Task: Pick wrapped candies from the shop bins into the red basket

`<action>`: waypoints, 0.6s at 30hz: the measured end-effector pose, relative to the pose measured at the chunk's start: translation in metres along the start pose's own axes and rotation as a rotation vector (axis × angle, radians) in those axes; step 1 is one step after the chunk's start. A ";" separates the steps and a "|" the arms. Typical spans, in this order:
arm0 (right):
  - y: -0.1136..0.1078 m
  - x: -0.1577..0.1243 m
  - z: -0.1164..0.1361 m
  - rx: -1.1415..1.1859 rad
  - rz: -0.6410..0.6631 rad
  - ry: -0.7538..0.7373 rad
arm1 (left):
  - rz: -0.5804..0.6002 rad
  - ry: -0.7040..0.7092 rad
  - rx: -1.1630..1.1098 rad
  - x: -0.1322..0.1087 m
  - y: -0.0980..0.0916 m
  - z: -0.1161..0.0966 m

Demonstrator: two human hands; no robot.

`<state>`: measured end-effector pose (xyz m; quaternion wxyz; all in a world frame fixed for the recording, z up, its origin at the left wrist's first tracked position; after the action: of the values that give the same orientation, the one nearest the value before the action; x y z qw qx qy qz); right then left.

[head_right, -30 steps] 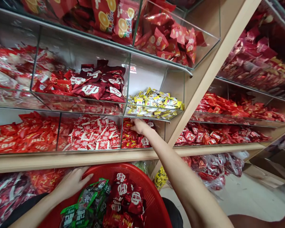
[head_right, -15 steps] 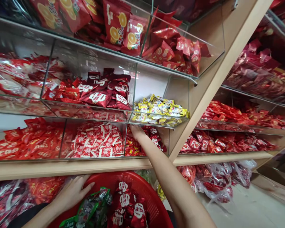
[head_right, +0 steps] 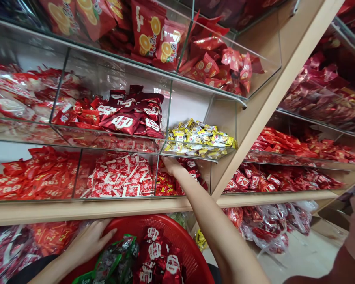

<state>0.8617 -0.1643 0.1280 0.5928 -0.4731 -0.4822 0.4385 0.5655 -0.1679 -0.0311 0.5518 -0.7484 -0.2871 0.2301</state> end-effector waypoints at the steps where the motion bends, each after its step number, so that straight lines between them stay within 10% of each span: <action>1: 0.000 0.000 0.001 0.009 0.001 -0.009 | 0.000 0.001 0.001 0.000 -0.001 0.000; 12: -0.014 -0.008 -0.003 0.168 -0.083 0.034 | 0.007 -0.023 -0.021 -0.002 -0.004 -0.002; 18: -0.023 -0.027 -0.003 0.849 -0.249 0.282 | 0.007 -0.014 -0.012 -0.002 -0.008 -0.005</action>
<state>0.8623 -0.1949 0.1456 0.8419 -0.1820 -0.2277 0.4542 0.5665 -0.1710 -0.0222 0.5445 -0.7511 -0.2896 0.2357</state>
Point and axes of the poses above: each hand's wrist, its own x-axis towards the middle knuckle, its own y-axis out of the palm, z = x × y, the point moved 2 cm from there along x, towards the middle knuckle, and after that the axes turned 4 degrees about y, right-handed, at the moved point
